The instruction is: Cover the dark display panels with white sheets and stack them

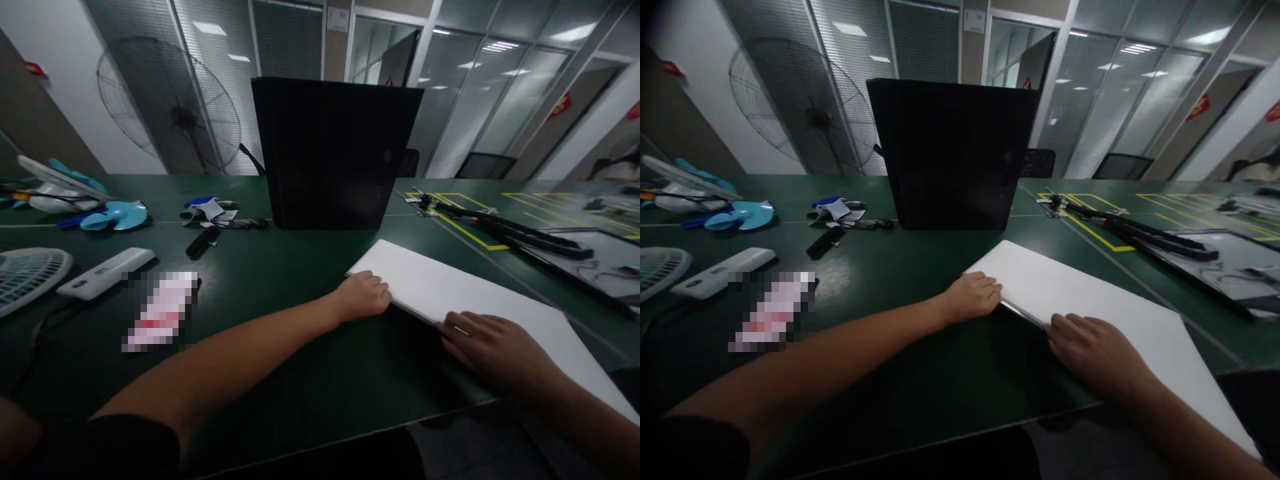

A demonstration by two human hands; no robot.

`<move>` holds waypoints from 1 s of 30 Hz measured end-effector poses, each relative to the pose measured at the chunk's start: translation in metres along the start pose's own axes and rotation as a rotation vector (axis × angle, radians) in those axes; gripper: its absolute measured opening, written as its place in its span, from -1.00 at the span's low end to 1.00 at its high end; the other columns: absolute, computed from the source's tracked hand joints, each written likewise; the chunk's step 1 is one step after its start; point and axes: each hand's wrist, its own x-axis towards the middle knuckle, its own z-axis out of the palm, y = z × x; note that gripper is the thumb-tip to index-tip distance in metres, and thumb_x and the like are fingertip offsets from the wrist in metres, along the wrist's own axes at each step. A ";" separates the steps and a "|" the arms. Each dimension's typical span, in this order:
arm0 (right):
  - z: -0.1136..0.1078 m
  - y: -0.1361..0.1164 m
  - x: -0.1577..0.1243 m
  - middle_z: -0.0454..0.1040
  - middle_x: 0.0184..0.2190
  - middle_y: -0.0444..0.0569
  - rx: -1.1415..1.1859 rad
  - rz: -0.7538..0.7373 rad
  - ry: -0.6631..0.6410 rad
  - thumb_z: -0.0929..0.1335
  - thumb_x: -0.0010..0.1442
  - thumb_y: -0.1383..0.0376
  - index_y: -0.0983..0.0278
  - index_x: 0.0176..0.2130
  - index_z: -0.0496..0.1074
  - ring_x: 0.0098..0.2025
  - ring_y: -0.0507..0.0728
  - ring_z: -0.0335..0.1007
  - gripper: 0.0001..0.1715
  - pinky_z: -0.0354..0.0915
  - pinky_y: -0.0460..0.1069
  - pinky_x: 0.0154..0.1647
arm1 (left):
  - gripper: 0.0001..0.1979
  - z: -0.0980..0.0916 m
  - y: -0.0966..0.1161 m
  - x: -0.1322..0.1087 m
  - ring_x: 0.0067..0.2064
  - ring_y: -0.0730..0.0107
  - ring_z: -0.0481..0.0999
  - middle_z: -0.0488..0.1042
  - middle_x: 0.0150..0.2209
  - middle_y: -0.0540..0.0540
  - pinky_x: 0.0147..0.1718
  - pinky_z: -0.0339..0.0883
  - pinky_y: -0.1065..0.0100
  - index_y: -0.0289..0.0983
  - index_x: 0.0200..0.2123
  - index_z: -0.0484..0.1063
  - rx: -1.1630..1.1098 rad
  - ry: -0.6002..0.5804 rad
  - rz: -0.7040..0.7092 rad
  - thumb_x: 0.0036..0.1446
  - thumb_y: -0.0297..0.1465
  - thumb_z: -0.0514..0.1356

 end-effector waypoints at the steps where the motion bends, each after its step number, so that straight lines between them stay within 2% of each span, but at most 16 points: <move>1: 0.001 0.009 -0.008 0.58 -0.22 0.04 -0.037 -0.006 -0.020 0.24 0.37 0.37 0.27 -0.17 0.57 -0.32 0.10 0.50 -0.69 0.37 0.00 -0.30 | -0.78 0.008 0.001 0.013 -0.19 0.26 0.64 0.64 -0.25 -0.28 -0.21 0.40 0.27 -0.37 -0.25 0.54 0.001 0.003 0.009 0.35 -0.53 0.08; 4: 0.007 0.036 -0.027 0.58 -0.11 0.06 -0.079 0.023 -0.110 0.24 0.38 0.31 0.25 -0.07 0.57 -0.22 0.16 0.54 -0.67 0.42 0.05 -0.20 | -0.76 0.030 0.006 0.047 -0.10 0.21 0.63 0.64 -0.14 -0.35 -0.18 0.39 0.25 -0.41 -0.18 0.55 0.010 0.013 0.019 0.36 -0.53 0.06; 8: 0.021 0.067 -0.041 0.52 0.08 0.06 0.093 0.213 -0.269 0.25 0.37 0.07 0.17 0.10 0.51 -0.02 0.27 0.51 -0.55 0.43 0.19 0.02 | -0.69 0.052 0.015 0.074 0.12 0.02 0.54 0.56 0.06 -0.44 -0.03 0.35 0.10 -0.49 -0.03 0.53 0.034 0.025 -0.026 0.39 -0.52 0.02; 10: 0.033 0.080 -0.043 0.42 0.21 0.07 0.221 0.354 -0.307 0.24 0.36 -0.04 0.14 0.23 0.42 0.14 0.32 0.43 -0.41 0.36 0.24 0.18 | -0.66 0.058 0.018 0.080 0.18 -0.07 0.49 0.49 0.16 -0.43 0.05 0.30 -0.02 -0.48 0.06 0.50 0.046 0.031 -0.062 0.41 -0.51 -0.01; 13: 0.057 0.094 -0.045 0.18 0.39 0.13 0.317 0.559 -0.360 0.19 0.32 -0.18 0.19 0.41 0.19 0.37 0.38 0.15 -0.13 0.18 0.28 0.35 | -0.63 0.061 0.015 0.081 0.21 -0.09 0.45 0.40 0.27 -0.34 0.06 0.27 -0.06 -0.35 0.17 0.44 0.030 0.046 -0.085 0.44 -0.47 -0.04; 15: 0.073 0.099 -0.046 0.06 0.44 0.13 0.344 0.627 -0.444 0.16 0.28 -0.25 0.18 0.45 0.09 0.44 0.39 0.00 -0.03 0.10 0.31 0.39 | -0.65 0.061 0.009 0.079 0.14 -0.01 0.50 0.45 0.21 -0.30 -0.02 0.30 0.03 -0.29 0.13 0.46 -0.002 0.045 -0.079 0.44 -0.46 -0.03; 17: 0.086 0.101 -0.046 -0.02 0.47 0.07 0.371 0.641 -0.514 0.12 0.30 -0.26 0.11 0.46 0.04 0.46 0.37 -0.06 -0.05 0.07 0.32 0.40 | -0.70 0.062 0.002 0.077 -0.02 0.09 0.57 0.56 0.03 -0.30 -0.16 0.30 0.14 -0.31 -0.02 0.52 -0.026 0.027 -0.074 0.42 -0.49 -0.02; 19: 0.094 0.102 -0.045 -0.06 0.48 0.01 0.384 0.637 -0.535 0.08 0.33 -0.24 0.05 0.47 0.01 0.47 0.36 -0.09 -0.10 0.04 0.34 0.41 | -0.72 0.065 -0.005 0.075 -0.17 0.15 0.59 0.60 -0.16 -0.28 -0.27 0.28 0.20 -0.34 -0.19 0.53 -0.034 0.009 -0.070 0.38 -0.52 0.00; 22: 0.099 0.104 -0.043 -0.07 0.49 0.01 0.407 0.630 -0.540 0.05 0.35 -0.23 0.03 0.48 -0.02 0.48 0.36 -0.14 -0.12 0.00 0.37 0.41 | -0.72 0.072 -0.011 0.074 -0.26 0.20 0.58 0.60 -0.28 -0.26 -0.30 0.28 0.22 -0.35 -0.29 0.52 -0.050 0.004 -0.032 0.35 -0.55 0.02; 26: 0.101 0.113 -0.040 -0.06 0.48 0.05 0.437 0.634 -0.540 0.05 0.35 -0.24 0.07 0.48 0.00 0.47 0.37 -0.12 -0.11 -0.01 0.36 0.42 | -0.73 0.081 -0.013 0.075 -0.23 0.21 0.60 0.61 -0.30 -0.28 -0.19 0.35 0.17 -0.37 -0.28 0.52 -0.062 0.033 -0.001 0.34 -0.57 0.02; 30: 0.110 0.130 -0.034 0.03 0.46 0.06 0.463 0.637 -0.490 0.02 0.37 -0.21 0.14 0.45 0.09 0.45 0.29 -0.03 -0.13 -0.05 0.24 0.46 | -0.75 0.083 -0.011 0.074 0.02 0.11 0.60 0.62 -0.10 -0.35 0.01 0.37 0.05 -0.38 -0.17 0.54 -0.052 0.070 0.002 0.37 -0.52 0.04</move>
